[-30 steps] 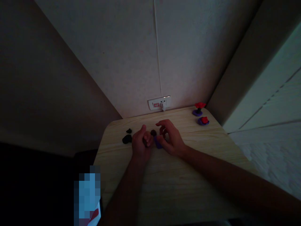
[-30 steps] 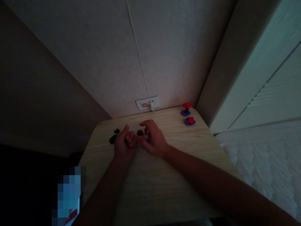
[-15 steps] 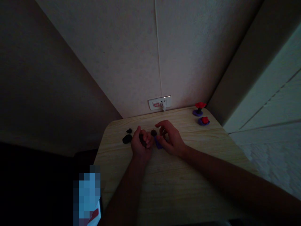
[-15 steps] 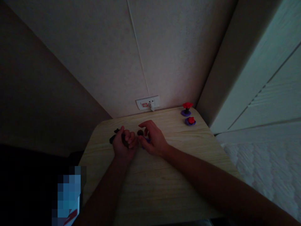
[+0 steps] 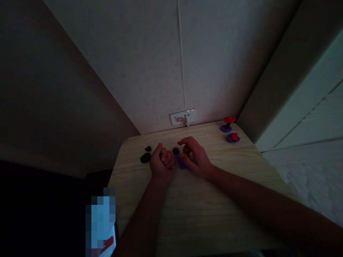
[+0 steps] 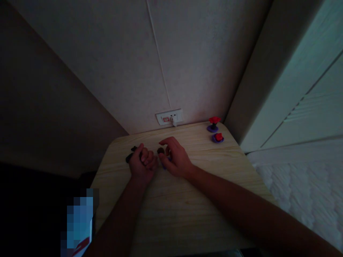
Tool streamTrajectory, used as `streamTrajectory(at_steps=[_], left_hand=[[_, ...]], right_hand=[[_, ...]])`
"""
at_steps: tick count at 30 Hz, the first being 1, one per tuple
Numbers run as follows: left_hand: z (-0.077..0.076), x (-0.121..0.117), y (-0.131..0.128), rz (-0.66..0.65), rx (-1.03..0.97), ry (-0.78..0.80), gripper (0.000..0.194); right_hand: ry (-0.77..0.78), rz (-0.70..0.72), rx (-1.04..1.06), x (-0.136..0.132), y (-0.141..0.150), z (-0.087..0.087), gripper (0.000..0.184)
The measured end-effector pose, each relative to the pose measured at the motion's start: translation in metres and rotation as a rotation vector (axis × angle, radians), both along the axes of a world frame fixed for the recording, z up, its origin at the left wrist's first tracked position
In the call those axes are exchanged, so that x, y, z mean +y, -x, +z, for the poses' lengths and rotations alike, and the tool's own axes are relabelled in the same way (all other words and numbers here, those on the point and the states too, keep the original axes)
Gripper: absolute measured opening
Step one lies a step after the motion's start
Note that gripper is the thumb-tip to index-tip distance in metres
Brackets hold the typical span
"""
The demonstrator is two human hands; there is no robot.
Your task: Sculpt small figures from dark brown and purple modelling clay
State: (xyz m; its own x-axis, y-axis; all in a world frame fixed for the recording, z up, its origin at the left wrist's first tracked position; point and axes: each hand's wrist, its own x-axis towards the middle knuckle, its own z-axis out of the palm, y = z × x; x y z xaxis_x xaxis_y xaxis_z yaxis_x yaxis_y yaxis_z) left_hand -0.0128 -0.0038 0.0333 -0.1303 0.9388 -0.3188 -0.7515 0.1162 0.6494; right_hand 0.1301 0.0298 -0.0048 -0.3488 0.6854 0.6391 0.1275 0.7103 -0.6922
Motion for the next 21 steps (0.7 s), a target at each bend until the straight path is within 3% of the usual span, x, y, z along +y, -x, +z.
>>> streamTrajectory(at_steps=[5,13,21], left_hand=[[-0.004,0.003,0.003,-0.008,-0.010,0.006,0.055],[-0.010,0.007,0.003,0.089,0.047,-0.039,0.040],[-0.010,0.009,0.002,0.209,0.133,0.023,0.044]], right_hand=[[-0.008,-0.003,0.005,0.000,0.000,0.000,0.028],[0.000,-0.006,-0.002,0.000,0.000,-0.001,0.028],[0.018,-0.003,0.000,0.000,0.000,0.000,0.027]])
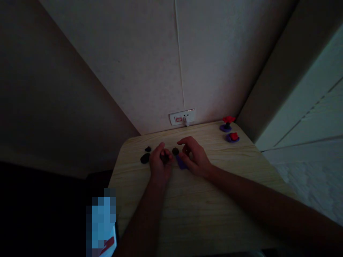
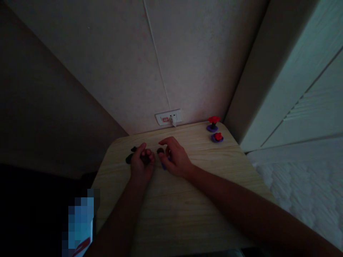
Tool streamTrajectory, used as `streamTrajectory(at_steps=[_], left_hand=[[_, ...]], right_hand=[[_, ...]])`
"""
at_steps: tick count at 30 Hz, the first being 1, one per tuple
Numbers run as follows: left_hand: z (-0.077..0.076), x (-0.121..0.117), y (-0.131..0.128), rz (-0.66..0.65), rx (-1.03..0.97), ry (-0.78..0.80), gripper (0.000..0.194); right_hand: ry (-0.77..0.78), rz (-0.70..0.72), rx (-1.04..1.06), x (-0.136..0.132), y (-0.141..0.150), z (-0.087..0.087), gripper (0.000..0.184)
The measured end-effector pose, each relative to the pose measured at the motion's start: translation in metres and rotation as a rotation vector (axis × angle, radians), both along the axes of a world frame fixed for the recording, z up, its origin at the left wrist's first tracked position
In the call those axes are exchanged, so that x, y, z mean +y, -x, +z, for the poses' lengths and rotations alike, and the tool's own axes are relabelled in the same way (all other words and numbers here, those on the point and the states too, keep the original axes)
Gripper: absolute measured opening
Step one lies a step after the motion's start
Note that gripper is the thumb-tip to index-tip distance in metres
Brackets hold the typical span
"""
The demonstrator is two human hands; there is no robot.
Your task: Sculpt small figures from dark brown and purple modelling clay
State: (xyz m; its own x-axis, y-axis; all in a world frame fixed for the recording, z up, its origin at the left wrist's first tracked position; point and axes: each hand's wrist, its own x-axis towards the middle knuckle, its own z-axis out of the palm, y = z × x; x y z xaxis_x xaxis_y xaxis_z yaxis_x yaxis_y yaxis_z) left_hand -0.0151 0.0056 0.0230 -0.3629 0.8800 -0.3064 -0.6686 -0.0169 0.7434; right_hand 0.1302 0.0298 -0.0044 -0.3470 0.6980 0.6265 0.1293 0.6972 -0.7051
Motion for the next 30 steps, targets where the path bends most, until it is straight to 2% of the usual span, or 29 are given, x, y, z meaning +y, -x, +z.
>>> streamTrajectory(at_steps=[7,15,26,30], left_hand=[[0.0005,-0.0037,-0.0049,-0.111,0.109,-0.030,0.051],[0.0071,-0.0060,-0.0045,-0.171,-0.023,-0.014,0.062],[0.0059,-0.0071,-0.0036,-0.248,-0.122,0.043,0.059],[0.0029,-0.0071,-0.0009,-0.274,-0.133,-0.002,0.058]], right_hand=[[-0.010,-0.010,-0.011,-0.0008,0.0008,0.0009,0.026],[-0.006,-0.009,-0.016,0.0002,0.0007,0.0000,0.025],[0.004,-0.003,-0.025,0.0001,0.0008,0.0003,0.026],[-0.010,-0.005,-0.022,-0.0003,0.0007,0.0004,0.026]])
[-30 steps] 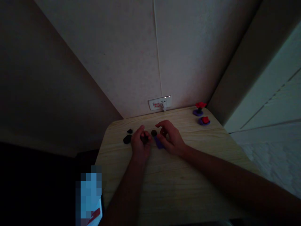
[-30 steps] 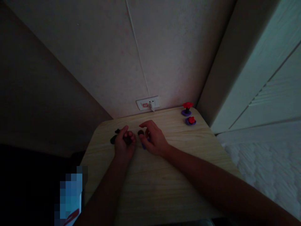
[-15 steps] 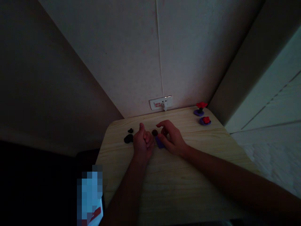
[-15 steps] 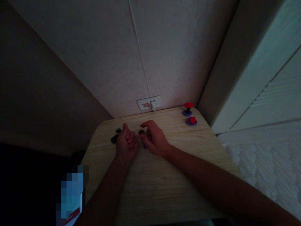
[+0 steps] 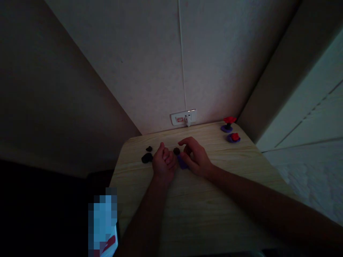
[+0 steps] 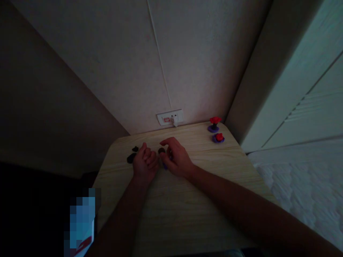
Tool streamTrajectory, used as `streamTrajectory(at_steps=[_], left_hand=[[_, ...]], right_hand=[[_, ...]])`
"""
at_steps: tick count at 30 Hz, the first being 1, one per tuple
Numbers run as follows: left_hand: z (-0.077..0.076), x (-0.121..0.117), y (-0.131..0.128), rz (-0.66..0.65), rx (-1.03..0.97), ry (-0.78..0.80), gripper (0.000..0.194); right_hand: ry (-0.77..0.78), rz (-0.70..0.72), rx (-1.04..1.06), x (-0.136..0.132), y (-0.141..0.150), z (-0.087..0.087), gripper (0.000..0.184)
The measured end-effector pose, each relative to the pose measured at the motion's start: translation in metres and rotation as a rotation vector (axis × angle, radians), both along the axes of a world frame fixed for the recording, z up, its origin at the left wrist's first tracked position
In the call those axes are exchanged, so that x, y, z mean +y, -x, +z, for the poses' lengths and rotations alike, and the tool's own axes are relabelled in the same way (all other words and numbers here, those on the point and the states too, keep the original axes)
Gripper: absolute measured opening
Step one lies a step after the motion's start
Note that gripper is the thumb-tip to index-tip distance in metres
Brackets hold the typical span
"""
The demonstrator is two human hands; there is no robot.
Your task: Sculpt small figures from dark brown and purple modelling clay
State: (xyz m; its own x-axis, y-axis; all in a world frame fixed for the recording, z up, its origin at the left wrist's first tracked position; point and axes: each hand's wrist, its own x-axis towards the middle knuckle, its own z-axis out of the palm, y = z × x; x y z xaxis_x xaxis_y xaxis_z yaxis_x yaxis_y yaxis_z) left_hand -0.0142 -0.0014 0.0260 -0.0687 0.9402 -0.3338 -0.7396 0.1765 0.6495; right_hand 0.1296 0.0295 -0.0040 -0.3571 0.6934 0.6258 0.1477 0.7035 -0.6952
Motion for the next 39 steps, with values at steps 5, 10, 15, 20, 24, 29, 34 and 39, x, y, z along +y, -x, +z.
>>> streamTrajectory(at_steps=[5,10,15,20,24,29,34,39], left_hand=[[-0.003,-0.001,0.001,-0.053,-0.015,-0.169,0.053],[-0.004,-0.001,-0.002,-0.036,-0.037,-0.236,0.031],[-0.008,0.001,-0.003,0.005,-0.047,-0.233,0.022],[-0.010,0.001,-0.005,-0.032,-0.017,-0.282,0.029],[-0.009,-0.001,-0.006,-0.080,-0.025,-0.321,0.037],[-0.004,-0.005,-0.005,-0.093,0.003,-0.268,0.057],[-0.002,-0.008,-0.006,-0.157,0.003,-0.281,0.072],[-0.003,-0.008,-0.007,-0.179,-0.004,-0.307,0.075]], right_hand=[[0.013,0.003,-0.009,-0.001,0.000,0.001,0.024],[0.008,-0.011,0.025,0.000,-0.001,0.000,0.024],[-0.042,-0.046,0.028,0.002,0.001,0.001,0.027],[-0.090,-0.119,0.007,0.003,0.003,0.001,0.035],[-0.139,-0.203,-0.021,0.003,0.004,-0.001,0.049],[-0.249,-0.174,-0.126,0.001,0.004,-0.001,0.052],[-0.277,-0.055,-0.179,-0.004,0.006,0.000,0.048],[-0.299,-0.013,-0.172,-0.005,0.007,0.000,0.043]])
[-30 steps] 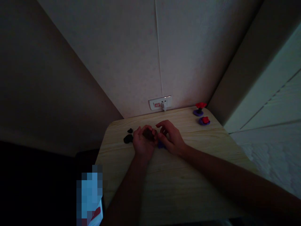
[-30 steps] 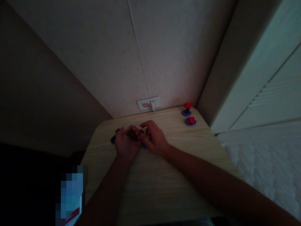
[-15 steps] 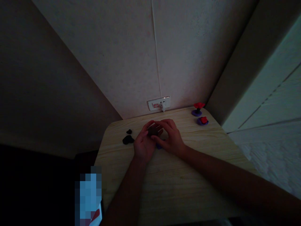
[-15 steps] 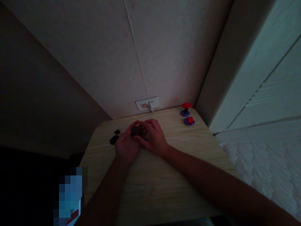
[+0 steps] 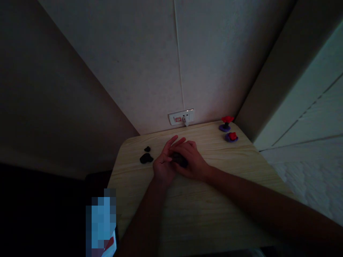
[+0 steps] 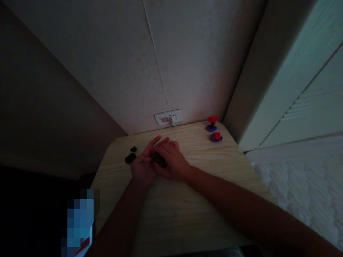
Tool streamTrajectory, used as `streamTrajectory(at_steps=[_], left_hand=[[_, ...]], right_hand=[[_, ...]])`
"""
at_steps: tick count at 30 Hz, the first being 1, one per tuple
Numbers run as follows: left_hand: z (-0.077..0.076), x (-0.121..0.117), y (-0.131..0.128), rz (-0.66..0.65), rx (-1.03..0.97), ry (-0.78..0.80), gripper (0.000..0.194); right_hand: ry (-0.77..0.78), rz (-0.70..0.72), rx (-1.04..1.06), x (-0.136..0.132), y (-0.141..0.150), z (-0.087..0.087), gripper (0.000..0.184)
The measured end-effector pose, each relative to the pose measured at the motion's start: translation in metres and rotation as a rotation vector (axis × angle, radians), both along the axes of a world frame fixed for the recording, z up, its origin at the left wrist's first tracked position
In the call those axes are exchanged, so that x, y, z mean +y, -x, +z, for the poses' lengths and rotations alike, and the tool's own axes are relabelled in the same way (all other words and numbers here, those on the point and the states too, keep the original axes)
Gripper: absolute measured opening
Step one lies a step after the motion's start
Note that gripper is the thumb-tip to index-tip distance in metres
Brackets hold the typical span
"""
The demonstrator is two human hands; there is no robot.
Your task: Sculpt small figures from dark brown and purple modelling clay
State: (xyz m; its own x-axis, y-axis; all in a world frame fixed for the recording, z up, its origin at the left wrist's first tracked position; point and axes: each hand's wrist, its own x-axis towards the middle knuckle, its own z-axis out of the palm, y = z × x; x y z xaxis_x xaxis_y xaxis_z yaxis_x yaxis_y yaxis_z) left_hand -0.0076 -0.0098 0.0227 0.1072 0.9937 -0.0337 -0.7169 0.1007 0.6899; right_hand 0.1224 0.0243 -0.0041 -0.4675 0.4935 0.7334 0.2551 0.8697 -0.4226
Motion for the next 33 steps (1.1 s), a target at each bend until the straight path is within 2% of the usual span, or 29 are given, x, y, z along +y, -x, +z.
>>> streamTrajectory(at_steps=[8,13,17,28,33], left_hand=[[0.0018,-0.0001,0.0007,-0.055,0.013,0.029,0.080],[0.0015,-0.0001,0.0006,-0.059,0.016,0.060,0.079],[0.0011,0.0008,0.0008,-0.095,0.011,0.043,0.077],[-0.0028,0.0014,0.0025,-0.152,0.014,0.002,0.064],[-0.0036,0.0013,0.0032,-0.193,0.037,-0.031,0.060]], right_hand=[[-0.014,-0.025,-0.024,0.0005,-0.0015,-0.0002,0.030],[0.097,0.017,0.096,-0.0003,-0.0032,-0.0020,0.034],[0.044,-0.003,0.172,-0.0006,-0.0031,-0.0032,0.034],[0.062,0.002,0.254,-0.0044,-0.0056,0.0064,0.004],[0.016,-0.060,0.189,-0.0045,-0.0058,0.0035,0.022]])
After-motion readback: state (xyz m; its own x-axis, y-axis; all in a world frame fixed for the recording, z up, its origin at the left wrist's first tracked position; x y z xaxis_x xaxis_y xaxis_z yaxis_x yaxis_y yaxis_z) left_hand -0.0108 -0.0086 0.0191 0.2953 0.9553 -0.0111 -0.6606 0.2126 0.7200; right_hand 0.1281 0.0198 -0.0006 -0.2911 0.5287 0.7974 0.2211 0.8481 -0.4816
